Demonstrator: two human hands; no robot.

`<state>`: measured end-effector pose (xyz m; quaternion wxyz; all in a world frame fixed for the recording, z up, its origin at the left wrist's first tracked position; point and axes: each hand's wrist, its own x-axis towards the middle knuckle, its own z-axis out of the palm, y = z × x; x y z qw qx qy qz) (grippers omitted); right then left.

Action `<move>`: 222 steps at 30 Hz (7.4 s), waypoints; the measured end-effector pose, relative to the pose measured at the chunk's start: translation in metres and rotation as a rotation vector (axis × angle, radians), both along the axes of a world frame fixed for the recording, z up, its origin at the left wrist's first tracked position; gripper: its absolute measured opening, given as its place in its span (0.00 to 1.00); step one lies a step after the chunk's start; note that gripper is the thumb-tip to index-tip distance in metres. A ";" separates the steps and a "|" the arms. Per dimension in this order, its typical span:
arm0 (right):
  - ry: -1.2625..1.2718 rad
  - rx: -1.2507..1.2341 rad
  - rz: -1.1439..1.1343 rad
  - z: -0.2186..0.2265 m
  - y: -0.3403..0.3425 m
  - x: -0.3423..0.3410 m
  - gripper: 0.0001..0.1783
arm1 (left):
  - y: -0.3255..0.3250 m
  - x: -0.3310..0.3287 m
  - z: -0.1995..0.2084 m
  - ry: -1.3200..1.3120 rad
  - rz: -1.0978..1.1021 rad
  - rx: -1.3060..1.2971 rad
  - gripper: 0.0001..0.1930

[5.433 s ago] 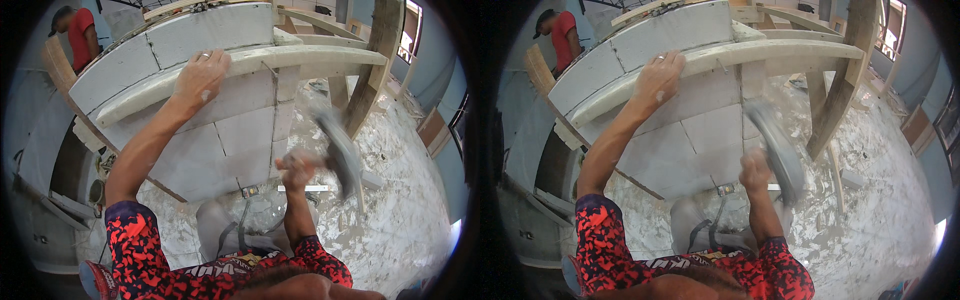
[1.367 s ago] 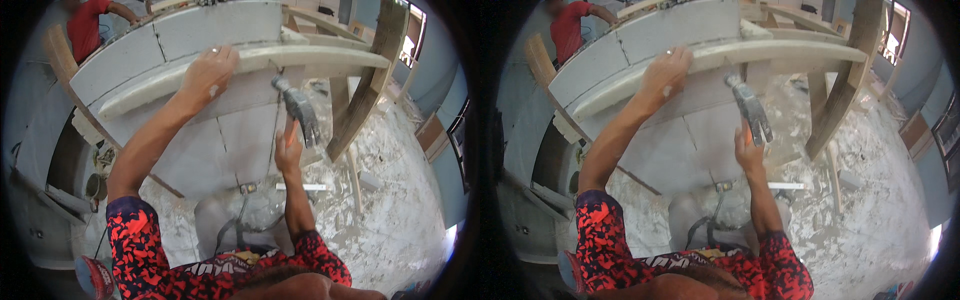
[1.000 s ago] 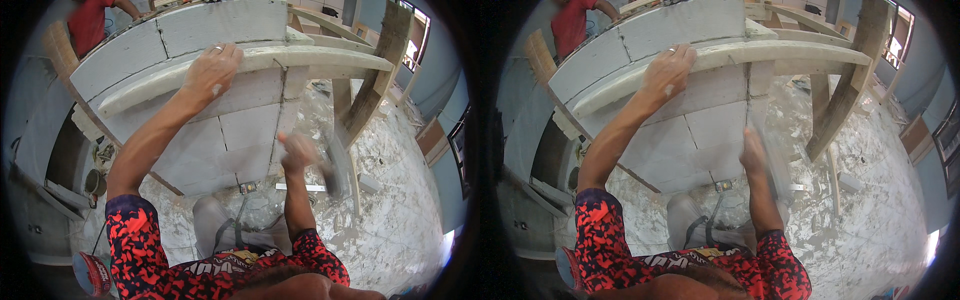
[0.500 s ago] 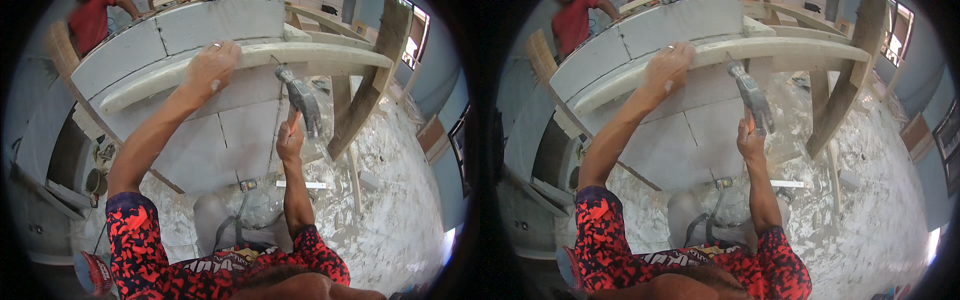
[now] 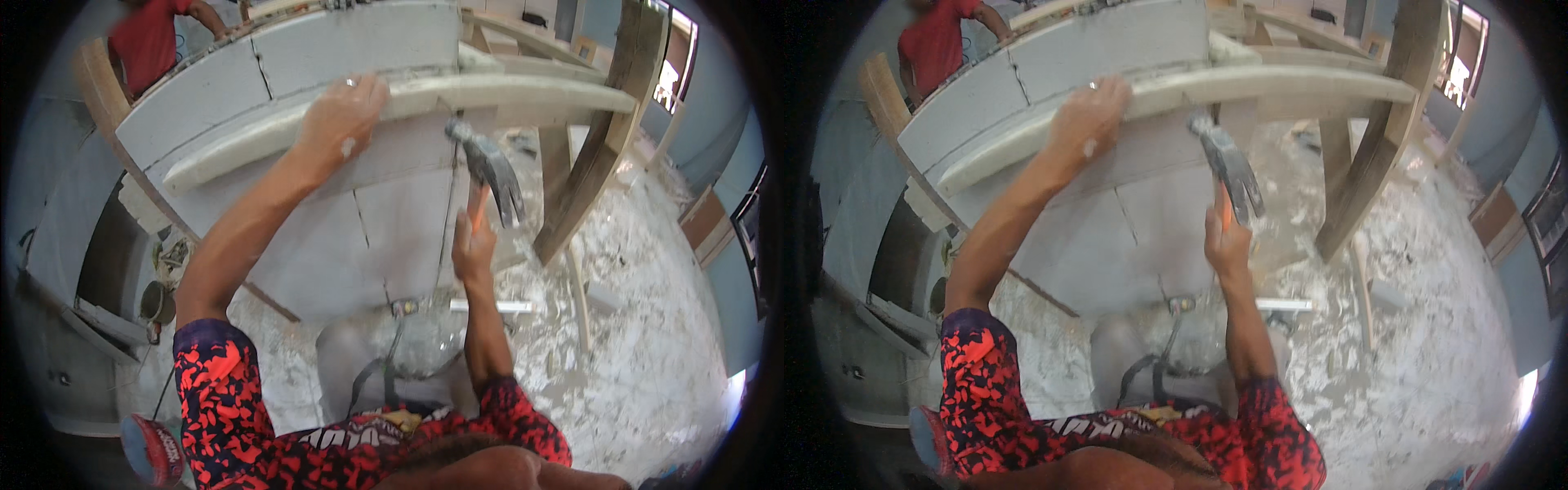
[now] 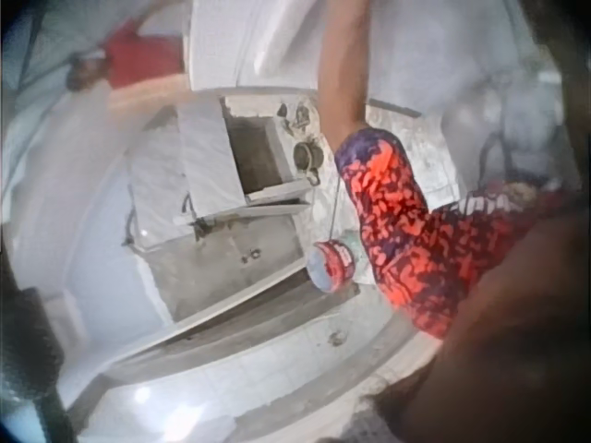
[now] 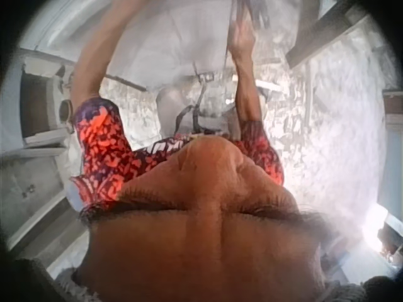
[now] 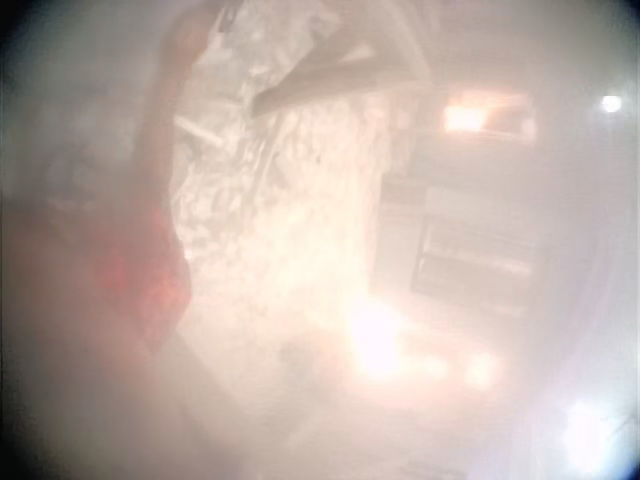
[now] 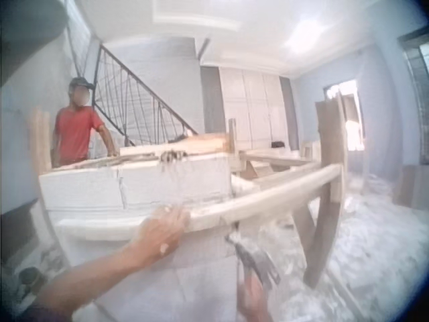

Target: The person saws a wooden board and then uses a hammer to drive nails into a wooden frame being built around a block wall.

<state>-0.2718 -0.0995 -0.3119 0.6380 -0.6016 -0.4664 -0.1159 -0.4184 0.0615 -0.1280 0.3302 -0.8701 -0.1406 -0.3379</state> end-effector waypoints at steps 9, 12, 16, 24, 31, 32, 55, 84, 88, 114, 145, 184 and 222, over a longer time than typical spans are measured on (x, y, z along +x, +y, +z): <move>-0.251 0.686 0.228 0.036 -0.031 -0.012 0.26 | -0.001 -0.011 0.003 -0.016 -0.017 0.036 0.09; -0.380 0.241 -0.131 0.009 0.008 0.005 0.22 | -0.002 -0.003 0.004 -0.003 -0.002 0.004 0.09; -0.071 0.235 0.071 -0.013 -0.021 -0.009 0.16 | 0.001 -0.004 0.003 -0.020 -0.015 0.008 0.10; -0.287 -0.344 -0.141 0.014 -0.012 0.014 0.20 | -0.001 -0.004 0.007 -0.009 0.010 0.028 0.09; -0.298 0.326 -0.035 -0.013 -0.017 0.013 0.29 | 0.000 -0.002 0.003 -0.020 -0.016 0.024 0.09; -0.232 0.475 0.163 0.026 -0.037 -0.010 0.33 | 0.001 -0.009 -0.001 -0.011 -0.013 0.016 0.08; -0.096 0.178 -0.042 -0.002 0.013 0.004 0.27 | -0.006 -0.003 0.006 0.000 0.026 -0.029 0.08; 0.046 -0.062 0.101 0.001 0.000 -0.006 0.20 | 0.004 -0.007 0.008 -0.009 0.020 0.050 0.09; -0.161 0.673 0.327 0.020 -0.035 -0.014 0.21 | 0.000 -0.010 0.003 0.002 0.021 0.047 0.09; -0.252 0.245 -0.111 0.000 0.007 0.000 0.19 | 0.004 -0.007 0.002 -0.016 -0.026 0.050 0.07; -0.137 0.425 0.248 0.030 -0.032 -0.009 0.23 | 0.002 -0.008 0.004 0.007 0.013 0.041 0.08; 1.481 -0.326 0.347 -0.212 -0.037 0.008 0.14 | 0.028 -0.036 0.002 0.021 0.269 0.147 0.28; 1.983 -0.212 0.288 -0.269 -0.014 -0.007 0.08 | 0.026 -0.076 0.010 -0.053 0.215 0.132 0.24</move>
